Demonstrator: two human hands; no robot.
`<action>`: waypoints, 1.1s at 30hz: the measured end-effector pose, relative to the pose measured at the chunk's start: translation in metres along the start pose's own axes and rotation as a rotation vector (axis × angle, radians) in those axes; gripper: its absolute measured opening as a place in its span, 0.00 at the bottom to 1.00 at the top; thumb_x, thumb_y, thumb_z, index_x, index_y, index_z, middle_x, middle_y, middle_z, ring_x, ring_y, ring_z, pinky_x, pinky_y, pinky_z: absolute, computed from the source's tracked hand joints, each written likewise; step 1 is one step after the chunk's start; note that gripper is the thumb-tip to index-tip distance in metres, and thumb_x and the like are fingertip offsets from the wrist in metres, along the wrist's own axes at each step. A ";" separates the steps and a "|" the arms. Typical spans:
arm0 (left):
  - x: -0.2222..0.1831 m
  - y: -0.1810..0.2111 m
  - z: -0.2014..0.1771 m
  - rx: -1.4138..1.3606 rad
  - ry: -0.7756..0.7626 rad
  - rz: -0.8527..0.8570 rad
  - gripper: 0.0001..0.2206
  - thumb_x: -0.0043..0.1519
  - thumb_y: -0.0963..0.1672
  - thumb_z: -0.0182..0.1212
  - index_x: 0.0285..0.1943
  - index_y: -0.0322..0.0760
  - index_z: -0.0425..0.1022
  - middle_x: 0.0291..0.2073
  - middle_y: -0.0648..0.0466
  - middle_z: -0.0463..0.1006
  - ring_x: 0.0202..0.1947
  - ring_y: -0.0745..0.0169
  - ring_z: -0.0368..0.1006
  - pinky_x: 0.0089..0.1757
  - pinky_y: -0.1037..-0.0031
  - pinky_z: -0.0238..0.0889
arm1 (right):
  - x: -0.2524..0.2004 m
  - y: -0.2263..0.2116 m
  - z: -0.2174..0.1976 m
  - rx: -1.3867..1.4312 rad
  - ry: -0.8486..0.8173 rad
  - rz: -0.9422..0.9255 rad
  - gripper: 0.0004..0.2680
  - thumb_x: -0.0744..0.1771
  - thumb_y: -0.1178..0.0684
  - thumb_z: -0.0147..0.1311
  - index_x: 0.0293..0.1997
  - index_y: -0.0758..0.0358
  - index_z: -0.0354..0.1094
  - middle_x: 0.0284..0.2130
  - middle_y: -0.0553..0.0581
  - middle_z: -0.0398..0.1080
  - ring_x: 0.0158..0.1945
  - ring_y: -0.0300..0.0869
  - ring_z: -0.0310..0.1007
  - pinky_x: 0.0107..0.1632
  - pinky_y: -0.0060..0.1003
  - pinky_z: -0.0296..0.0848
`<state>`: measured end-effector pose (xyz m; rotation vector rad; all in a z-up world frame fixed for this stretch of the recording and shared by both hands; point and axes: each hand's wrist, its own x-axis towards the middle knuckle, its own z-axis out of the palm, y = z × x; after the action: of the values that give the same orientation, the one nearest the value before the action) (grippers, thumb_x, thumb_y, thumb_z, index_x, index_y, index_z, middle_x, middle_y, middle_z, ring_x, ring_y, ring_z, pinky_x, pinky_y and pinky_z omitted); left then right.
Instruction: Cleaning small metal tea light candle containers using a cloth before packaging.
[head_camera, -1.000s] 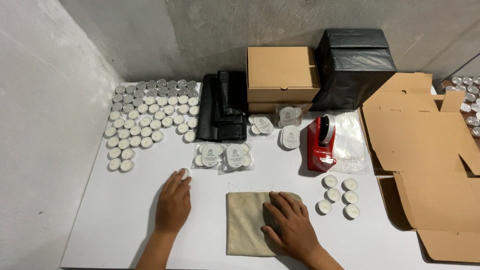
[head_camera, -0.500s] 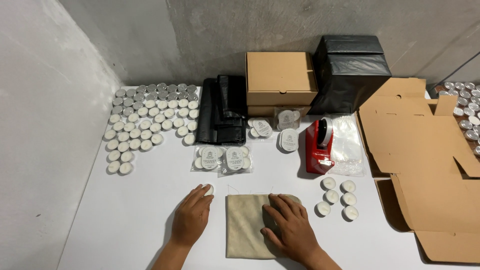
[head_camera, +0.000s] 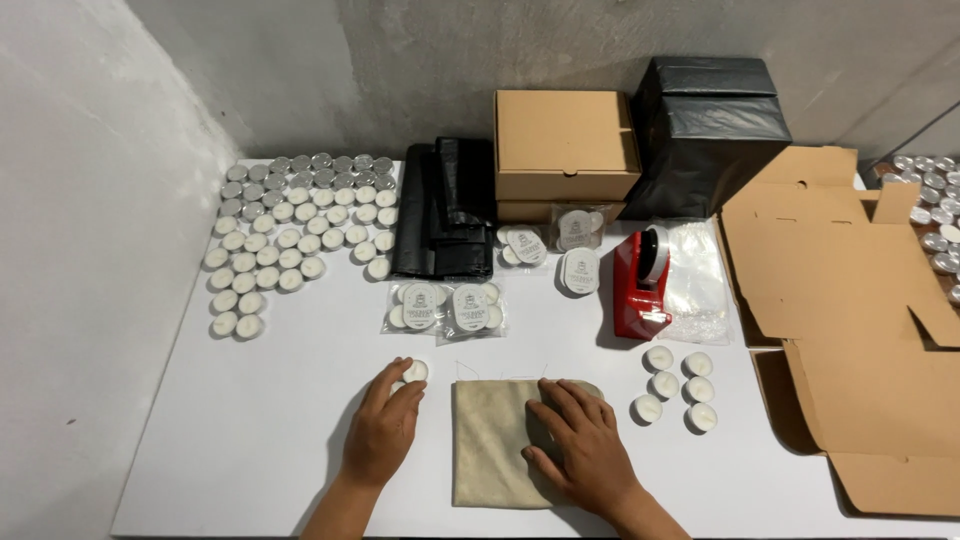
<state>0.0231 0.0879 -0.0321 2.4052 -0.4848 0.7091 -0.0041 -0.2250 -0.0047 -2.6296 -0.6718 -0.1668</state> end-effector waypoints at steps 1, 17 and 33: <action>0.000 0.001 0.001 -0.012 -0.004 0.006 0.10 0.57 0.35 0.64 0.46 0.34 0.78 0.54 0.44 0.75 0.58 0.45 0.74 0.56 0.63 0.72 | 0.000 0.001 -0.001 -0.007 0.001 0.012 0.20 0.66 0.35 0.54 0.62 0.49 0.68 0.68 0.53 0.61 0.72 0.50 0.54 0.62 0.52 0.56; 0.047 0.083 0.021 -0.351 -0.226 0.259 0.12 0.59 0.36 0.66 0.51 0.31 0.76 0.53 0.41 0.72 0.55 0.42 0.73 0.54 0.59 0.71 | 0.000 0.001 0.001 -0.034 0.013 -0.021 0.20 0.67 0.35 0.52 0.64 0.48 0.66 0.69 0.53 0.60 0.72 0.51 0.54 0.62 0.53 0.56; 0.041 0.069 0.036 -0.238 -0.324 0.198 0.33 0.53 0.51 0.76 0.62 0.31 0.67 0.56 0.43 0.74 0.61 0.41 0.69 0.55 0.57 0.67 | 0.018 0.001 -0.023 0.052 -0.181 -0.037 0.22 0.66 0.36 0.58 0.63 0.54 0.66 0.66 0.60 0.60 0.68 0.57 0.54 0.60 0.59 0.60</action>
<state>0.0361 0.0056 -0.0038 2.2709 -0.8963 0.3170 0.0116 -0.2279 0.0193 -2.6038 -0.7737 0.0781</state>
